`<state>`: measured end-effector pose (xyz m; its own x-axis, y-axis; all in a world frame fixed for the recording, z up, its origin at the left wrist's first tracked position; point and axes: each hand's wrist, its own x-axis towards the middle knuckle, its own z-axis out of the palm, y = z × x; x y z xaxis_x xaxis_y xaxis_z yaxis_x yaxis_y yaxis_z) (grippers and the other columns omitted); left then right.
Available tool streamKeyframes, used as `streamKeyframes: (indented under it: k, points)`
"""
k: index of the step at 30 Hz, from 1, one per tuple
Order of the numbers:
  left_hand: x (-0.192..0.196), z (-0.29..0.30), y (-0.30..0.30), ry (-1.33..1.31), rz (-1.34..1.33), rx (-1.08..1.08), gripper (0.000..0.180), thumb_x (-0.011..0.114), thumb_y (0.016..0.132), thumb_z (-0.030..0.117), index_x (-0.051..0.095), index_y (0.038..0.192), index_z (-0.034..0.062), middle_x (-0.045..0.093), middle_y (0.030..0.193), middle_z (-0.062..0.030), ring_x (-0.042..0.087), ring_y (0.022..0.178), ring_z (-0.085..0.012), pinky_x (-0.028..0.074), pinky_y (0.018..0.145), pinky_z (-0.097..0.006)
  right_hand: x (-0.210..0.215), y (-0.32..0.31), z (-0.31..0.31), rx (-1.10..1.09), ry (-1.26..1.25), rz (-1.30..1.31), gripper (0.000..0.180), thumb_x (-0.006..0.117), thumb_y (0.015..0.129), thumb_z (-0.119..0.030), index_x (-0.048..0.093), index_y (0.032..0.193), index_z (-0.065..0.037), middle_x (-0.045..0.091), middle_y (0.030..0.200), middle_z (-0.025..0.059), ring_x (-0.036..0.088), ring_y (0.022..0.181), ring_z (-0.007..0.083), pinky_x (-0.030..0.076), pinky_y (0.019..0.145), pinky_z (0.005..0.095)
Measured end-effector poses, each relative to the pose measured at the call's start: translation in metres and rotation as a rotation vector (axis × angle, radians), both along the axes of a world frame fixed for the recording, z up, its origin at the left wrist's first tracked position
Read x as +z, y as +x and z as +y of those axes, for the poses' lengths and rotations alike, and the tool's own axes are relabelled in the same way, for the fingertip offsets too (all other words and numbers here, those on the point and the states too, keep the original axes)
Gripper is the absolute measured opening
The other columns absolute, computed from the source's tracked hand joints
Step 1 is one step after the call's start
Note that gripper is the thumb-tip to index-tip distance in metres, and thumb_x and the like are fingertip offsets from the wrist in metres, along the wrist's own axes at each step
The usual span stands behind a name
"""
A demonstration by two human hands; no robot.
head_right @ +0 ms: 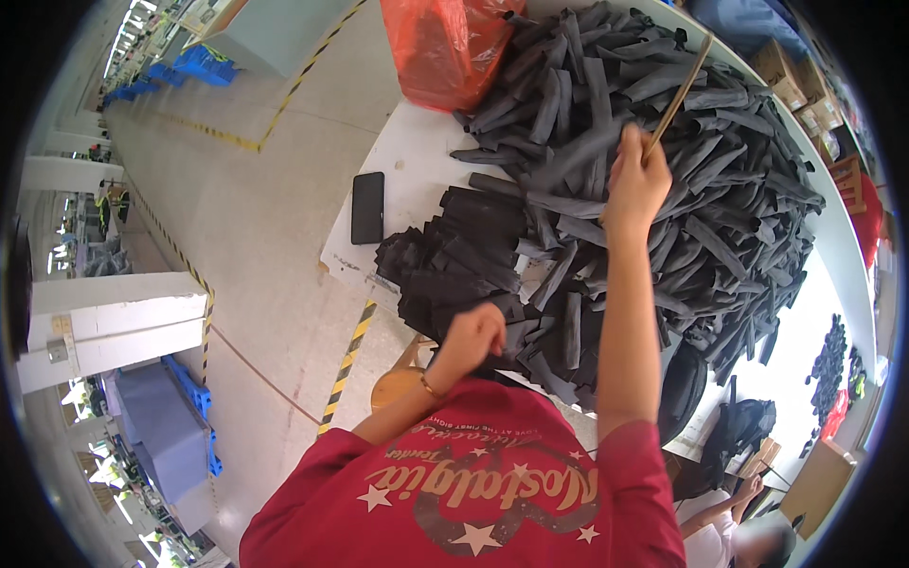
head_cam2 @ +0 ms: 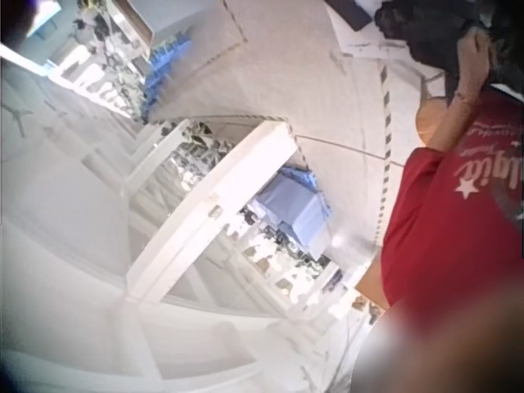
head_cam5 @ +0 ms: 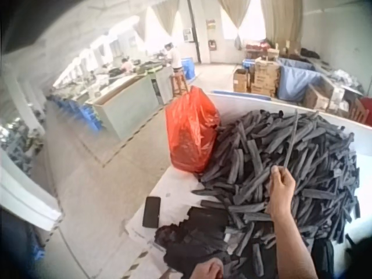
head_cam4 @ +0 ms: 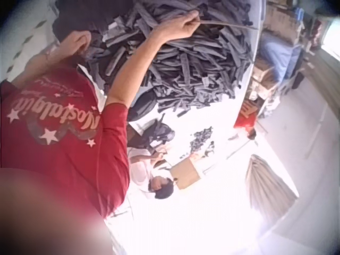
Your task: Sorting and cleaning black foam pieces on a table using a stick.
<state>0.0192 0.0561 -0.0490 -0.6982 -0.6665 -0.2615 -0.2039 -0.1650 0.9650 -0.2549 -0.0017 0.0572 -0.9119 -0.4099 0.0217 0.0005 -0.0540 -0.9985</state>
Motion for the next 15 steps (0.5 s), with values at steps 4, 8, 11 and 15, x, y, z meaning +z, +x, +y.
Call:
streamKeyframes:
  k: [4, 8, 11, 15]
  points:
    - [0.019, -0.102, -0.034, -0.662, -0.094, 0.060, 0.010, 0.065, 0.083, 0.014, 0.063, 0.081, 0.0047, 0.057, 0.076, -0.0086, 0.057, 0.067, -0.0259, 0.046, 0.063, -0.035, -0.019, -0.039, -0.007, -0.027, 0.240, 0.371, 0.032, 0.064, 0.092, -0.029, 0.060, 0.102, 0.001, 0.052, 0.069, -0.0016, 0.046, 0.062, 0.0065, 0.039, 0.058, 0.0219]
    - [-0.029, -0.172, -0.065, -1.093, -0.142, -0.459, 0.014, 0.072, 0.073, 0.016, 0.068, 0.085, 0.0095, 0.062, 0.081, -0.0035, 0.058, 0.083, -0.0238, 0.049, 0.074, -0.035, -0.054, 0.008, 0.024, 0.158, 0.284, 0.245, 0.023, 0.055, 0.096, -0.020, 0.058, 0.103, 0.001, 0.053, 0.069, 0.0016, 0.046, 0.063, 0.0083, 0.039, 0.059, 0.0231]
    - [-0.066, -0.185, -0.081, -1.147, -0.335, -0.783, 0.014, 0.074, 0.070, 0.015, 0.069, 0.082, 0.0096, 0.063, 0.080, -0.0037, 0.059, 0.082, -0.0252, 0.050, 0.075, -0.036, -0.087, 0.024, 0.075, 0.263, 0.371, 0.175, 0.021, 0.052, 0.097, -0.016, 0.060, 0.110, -0.001, 0.050, 0.068, -0.0024, 0.040, 0.059, 0.0049, 0.033, 0.054, 0.0208]
    - [-0.068, -0.196, -0.085, -0.734, -0.258, -0.591, 0.006, 0.072, 0.067, 0.012, 0.069, 0.070, 0.0083, 0.066, 0.076, -0.0066, 0.063, 0.079, -0.0264, 0.051, 0.073, -0.038, -0.088, 0.032, 0.130, 0.325, 0.571, 0.477, 0.017, 0.056, 0.092, -0.012, 0.063, 0.106, -0.005, 0.058, 0.071, 0.0084, 0.058, 0.062, 0.0204, 0.045, 0.057, 0.0311]
